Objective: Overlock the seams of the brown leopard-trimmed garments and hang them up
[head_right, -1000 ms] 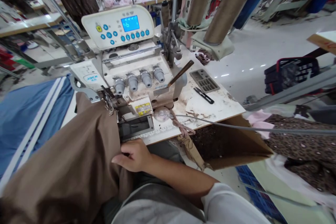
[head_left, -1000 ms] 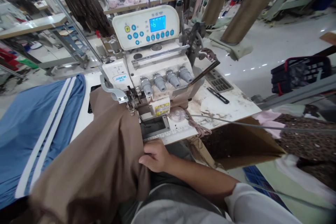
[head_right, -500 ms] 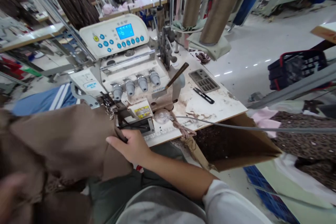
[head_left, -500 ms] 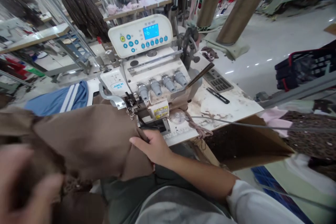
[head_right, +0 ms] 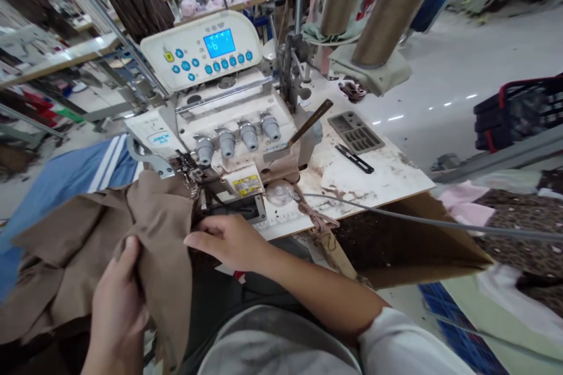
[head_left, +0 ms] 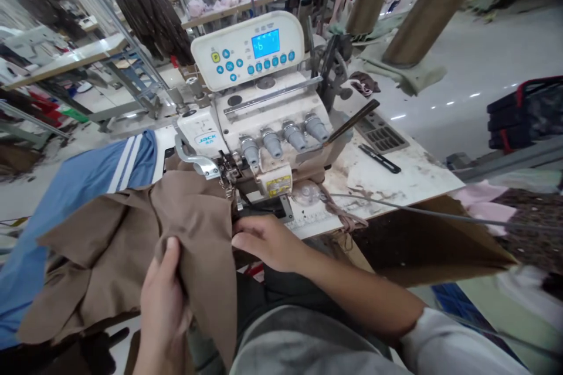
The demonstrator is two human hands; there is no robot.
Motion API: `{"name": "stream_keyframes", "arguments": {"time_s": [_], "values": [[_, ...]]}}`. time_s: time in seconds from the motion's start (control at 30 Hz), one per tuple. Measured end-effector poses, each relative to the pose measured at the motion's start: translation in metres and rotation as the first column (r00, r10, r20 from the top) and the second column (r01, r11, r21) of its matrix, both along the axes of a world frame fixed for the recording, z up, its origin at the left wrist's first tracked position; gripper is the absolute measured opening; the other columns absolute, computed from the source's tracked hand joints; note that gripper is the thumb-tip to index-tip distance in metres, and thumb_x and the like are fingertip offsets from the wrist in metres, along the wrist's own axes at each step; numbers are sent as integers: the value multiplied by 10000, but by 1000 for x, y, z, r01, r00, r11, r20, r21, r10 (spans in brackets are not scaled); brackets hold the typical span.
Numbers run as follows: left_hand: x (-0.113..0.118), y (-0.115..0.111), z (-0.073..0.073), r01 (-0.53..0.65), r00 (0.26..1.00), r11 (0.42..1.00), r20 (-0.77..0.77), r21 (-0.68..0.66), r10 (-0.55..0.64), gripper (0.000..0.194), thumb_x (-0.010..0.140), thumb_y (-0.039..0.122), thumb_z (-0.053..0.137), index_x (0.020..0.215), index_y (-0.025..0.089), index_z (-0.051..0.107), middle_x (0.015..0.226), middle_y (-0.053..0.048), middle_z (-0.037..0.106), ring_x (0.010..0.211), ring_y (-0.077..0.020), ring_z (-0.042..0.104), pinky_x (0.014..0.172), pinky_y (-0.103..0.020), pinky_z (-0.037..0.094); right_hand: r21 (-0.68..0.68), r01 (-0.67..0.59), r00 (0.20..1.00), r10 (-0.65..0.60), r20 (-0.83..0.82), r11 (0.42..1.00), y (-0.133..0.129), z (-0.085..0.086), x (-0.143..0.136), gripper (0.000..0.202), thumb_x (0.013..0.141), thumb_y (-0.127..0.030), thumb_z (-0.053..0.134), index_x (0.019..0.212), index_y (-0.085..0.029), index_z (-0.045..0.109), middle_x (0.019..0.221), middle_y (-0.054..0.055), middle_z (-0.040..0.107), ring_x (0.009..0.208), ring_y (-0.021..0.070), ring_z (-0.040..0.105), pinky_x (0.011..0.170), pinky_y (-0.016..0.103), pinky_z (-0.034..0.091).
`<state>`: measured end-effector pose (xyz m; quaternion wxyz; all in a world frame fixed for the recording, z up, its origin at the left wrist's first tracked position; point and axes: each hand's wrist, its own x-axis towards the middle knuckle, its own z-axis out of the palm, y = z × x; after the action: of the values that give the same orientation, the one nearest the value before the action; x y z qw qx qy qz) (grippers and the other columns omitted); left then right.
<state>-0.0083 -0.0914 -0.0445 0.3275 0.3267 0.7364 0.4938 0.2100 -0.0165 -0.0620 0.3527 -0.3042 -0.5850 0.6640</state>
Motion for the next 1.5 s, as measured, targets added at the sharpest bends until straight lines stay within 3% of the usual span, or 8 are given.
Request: {"name": "stream_keyframes", "arguments": {"time_s": [0.1, 0.23, 0.33, 0.47, 0.57, 1.0, 1.27, 1.5], "values": [[14, 14, 7, -69, 992, 994, 112, 87, 59, 674, 808, 543, 852, 1377, 223, 682, 1269, -103, 761, 1221, -325, 705, 1001, -421, 610, 62, 36, 994, -42, 97, 997, -1, 3, -2, 552, 960, -640, 673, 689, -169, 574, 622, -61, 438, 634, 104, 408, 565, 227, 281], [-1, 22, 14, -12, 958, 964, -272, 266, 87, 591, 846, 475, 837, 1355, 217, 687, 1222, -97, 757, 1141, -291, 719, 984, -419, 597, 122, 121, 983, -136, 122, 985, -10, -1, -1, 600, 1001, -564, 631, 607, -190, 375, 610, -65, 280, 625, 96, 318, 566, 257, 210], [-6, 23, 25, 331, 676, 878, -736, 346, 35, 403, 916, 234, 762, 1315, 244, 705, 1286, -100, 737, 1194, -293, 703, 1003, -445, 584, 106, 170, 979, -181, 97, 980, -16, -5, -2, 598, 996, -555, 626, 594, -197, 367, 607, -64, 281, 618, 99, 318, 566, 262, 221], [12, 29, 36, 845, 160, 534, -965, 26, -206, 542, 931, 38, 653, 1440, 225, 639, 1388, -84, 720, 1347, -281, 641, 1180, -466, 496, 82, 199, 978, -203, 55, 977, -20, -10, -5, 566, 996, -549, 617, 605, -197, 409, 619, -60, 317, 617, 102, 328, 557, 256, 240], [25, 39, 38, 814, 35, 577, -987, -63, -157, 598, 938, 124, 713, 1516, 199, 577, 1454, -78, 685, 1343, -265, 639, 1195, -413, 471, 93, 197, 978, -202, 48, 976, -20, -13, -5, 562, 1004, -557, 610, 615, -191, 437, 621, -58, 325, 615, 102, 325, 546, 258, 228], [29, 59, 27, 704, 318, 708, -916, 55, -244, 363, 993, 210, 650, 1355, 230, 655, 1434, -88, 697, 1396, -275, 609, 1196, -495, 464, -321, 252, 938, -312, -149, 913, -7, -24, -23, 633, 921, -812, 565, 807, -191, 620, 683, -8, 572, 612, 155, 587, 580, 261, 504], [30, 70, 35, 656, 310, 755, -910, -5, -275, 377, 1040, 269, 572, 1408, 215, 632, 1499, -95, 652, 1451, -248, 561, 1255, -465, 418, 6, 201, 974, -200, 107, 980, -26, -29, -7, 581, 842, -566, 804, 590, -200, 430, 602, -64, 310, 604, 101, 303, 509, 243, 195], [14, 94, 44, 605, 295, 787, -884, -121, -363, 424, 1059, 465, 520, 1386, 230, 652, 1436, -97, 689, 1371, -302, 623, 1194, -469, 460, 153, 165, 961, -193, 198, 974, -33, -20, -4, 595, 956, -510, 689, 549, -179, 410, 536, -72, 307, 559, 85, 302, 538, 266, 179]]}}
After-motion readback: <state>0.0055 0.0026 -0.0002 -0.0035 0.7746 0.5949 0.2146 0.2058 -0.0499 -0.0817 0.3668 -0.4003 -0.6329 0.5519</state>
